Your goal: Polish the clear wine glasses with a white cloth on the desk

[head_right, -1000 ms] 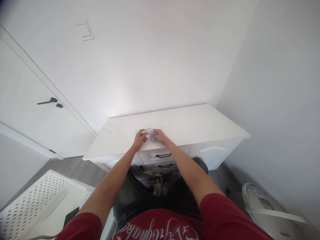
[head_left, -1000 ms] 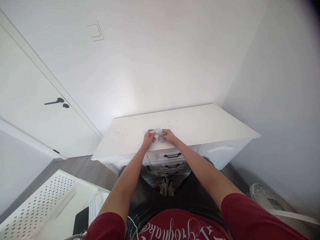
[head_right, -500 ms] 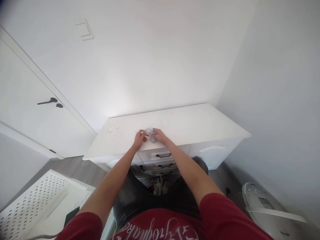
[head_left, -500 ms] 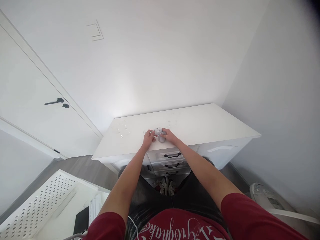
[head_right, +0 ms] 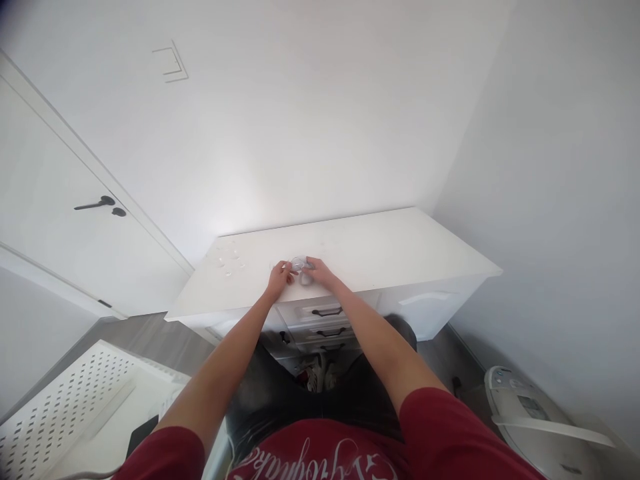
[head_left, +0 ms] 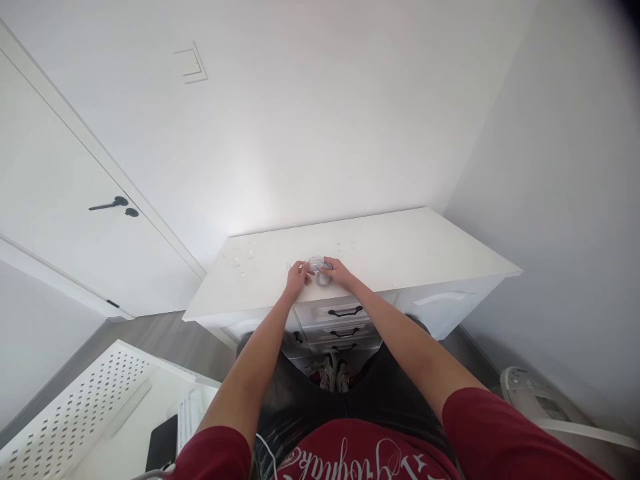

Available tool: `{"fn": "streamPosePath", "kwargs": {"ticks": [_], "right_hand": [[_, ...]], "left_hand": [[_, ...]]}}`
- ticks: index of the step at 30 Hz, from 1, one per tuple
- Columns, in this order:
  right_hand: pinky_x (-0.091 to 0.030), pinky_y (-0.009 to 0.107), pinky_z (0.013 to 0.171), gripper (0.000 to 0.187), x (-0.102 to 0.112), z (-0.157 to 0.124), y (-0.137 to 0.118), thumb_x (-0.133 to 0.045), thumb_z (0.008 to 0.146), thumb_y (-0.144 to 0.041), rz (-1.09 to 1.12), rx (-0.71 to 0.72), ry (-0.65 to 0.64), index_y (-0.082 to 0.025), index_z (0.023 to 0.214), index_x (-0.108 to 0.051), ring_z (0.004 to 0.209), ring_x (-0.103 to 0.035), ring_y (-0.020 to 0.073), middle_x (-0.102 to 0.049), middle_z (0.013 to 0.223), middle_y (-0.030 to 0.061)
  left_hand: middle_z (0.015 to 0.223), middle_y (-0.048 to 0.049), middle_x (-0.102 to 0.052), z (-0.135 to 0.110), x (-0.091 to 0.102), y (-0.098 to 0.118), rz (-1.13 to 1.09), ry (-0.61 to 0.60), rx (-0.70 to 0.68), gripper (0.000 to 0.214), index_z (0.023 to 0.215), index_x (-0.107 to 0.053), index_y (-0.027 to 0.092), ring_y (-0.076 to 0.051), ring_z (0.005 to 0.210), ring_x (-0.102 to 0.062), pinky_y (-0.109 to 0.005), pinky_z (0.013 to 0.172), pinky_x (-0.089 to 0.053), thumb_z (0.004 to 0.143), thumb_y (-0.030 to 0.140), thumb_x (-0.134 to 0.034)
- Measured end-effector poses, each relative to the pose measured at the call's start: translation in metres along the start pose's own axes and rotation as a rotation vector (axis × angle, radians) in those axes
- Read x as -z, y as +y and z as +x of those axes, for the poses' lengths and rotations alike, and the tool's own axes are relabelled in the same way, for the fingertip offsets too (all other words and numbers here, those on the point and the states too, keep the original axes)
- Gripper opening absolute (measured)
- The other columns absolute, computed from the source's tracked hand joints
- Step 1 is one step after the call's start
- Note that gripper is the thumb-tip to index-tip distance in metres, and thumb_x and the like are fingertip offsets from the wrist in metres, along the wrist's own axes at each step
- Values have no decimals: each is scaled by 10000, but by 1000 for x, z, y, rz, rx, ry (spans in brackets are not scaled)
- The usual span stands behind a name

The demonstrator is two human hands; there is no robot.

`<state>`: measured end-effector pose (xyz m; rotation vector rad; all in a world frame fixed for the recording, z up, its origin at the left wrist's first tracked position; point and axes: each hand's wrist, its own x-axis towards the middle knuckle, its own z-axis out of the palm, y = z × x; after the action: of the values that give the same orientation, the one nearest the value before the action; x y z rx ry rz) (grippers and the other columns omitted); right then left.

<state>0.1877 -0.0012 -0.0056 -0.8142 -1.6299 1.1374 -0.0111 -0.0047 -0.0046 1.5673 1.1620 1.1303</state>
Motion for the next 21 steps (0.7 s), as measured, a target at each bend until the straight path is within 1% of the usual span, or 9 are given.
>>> {"fn": "streamPosePath", "kwargs": {"ticks": [2, 5, 7, 11, 13, 15, 17, 19, 21], "right_hand": [[-417, 281, 716, 368, -1, 0, -3, -639, 806, -477, 31, -27, 1, -177, 1017, -674, 772, -528, 169, -651, 864, 24], [-425, 293, 738, 388, -2, -1, -4, -626, 818, -487, 67, -33, 32, -191, 1065, -673, 787, -538, 174, -662, 904, 30], [-430, 316, 782, 378, -1, -1, -2, -647, 796, -457, 50, -15, 32, -195, 1064, -691, 824, -553, 189, -673, 941, 36], [-432, 341, 814, 361, 1, -1, 0, -667, 758, -419, -18, 13, 24, -182, 1027, -711, 837, -558, 204, -674, 921, 40], [-434, 330, 803, 355, 0, -1, 0, -658, 772, -431, -26, 9, 14, -181, 1020, -702, 828, -553, 198, -669, 901, 35], [-436, 314, 781, 356, 0, -1, -2, -663, 780, -456, -11, -12, -1, -182, 1006, -690, 816, -548, 191, -665, 882, 28], [-435, 297, 751, 374, -1, -1, -4, -667, 785, -487, 26, -40, 5, -188, 1009, -679, 798, -543, 183, -661, 870, 21], [-433, 288, 740, 407, -1, -2, -5, -660, 796, -515, 85, -58, 33, -194, 1046, -670, 795, -545, 178, -665, 891, 21], [-433, 291, 751, 435, -1, -2, -5, -643, 815, -528, 143, -63, 38, -194, 1092, -666, 808, -551, 179, -672, 931, 32]], "left_hand": [[813, -55, -693, -1, -1, 2, -11, 2, 4, 459, 1124, -541, 184, -121, 587, -616, -241, 536, -491, 922, 594, -500], [929, -57, -686, -3, -1, 3, -28, -34, -40, 534, 1326, -435, 236, -152, 750, -679, -218, 545, -491, 893, 499, -602], [975, -63, -677, -3, -1, 2, -11, -41, -59, 563, 1352, -419, 245, -152, 787, -684, -206, 543, -484, 874, 444, -639], [855, -48, -690, -1, 0, 0, 21, -10, -28, 458, 1244, -499, 199, -110, 608, -614, -220, 533, -476, 892, 469, -612], [809, -57, -694, 0, 0, -1, 13, 2, -5, 415, 1126, -550, 172, -98, 537, -570, -232, 520, -473, 919, 531, -548], [809, -76, -694, 0, -1, -1, -4, 15, 7, 444, 1048, -574, 156, -102, 529, -568, -241, 512, -476, 940, 576, -479], [855, -82, -692, -1, -1, 1, -24, 12, 0, 456, 1128, -565, 163, -120, 592, -611, -236, 518, -487, 937, 570, -489], [967, -85, -684, -2, -1, 3, -29, -22, -31, 515, 1310, -483, 209, -143, 720, -662, -216, 525, -491, 904, 509, -582], [1086, -93, -654, -3, -2, 4, -13, -50, -65, 605, 1405, -408, 258, -159, 841, -679, -193, 531, -489, 874, 434, -640]]}}
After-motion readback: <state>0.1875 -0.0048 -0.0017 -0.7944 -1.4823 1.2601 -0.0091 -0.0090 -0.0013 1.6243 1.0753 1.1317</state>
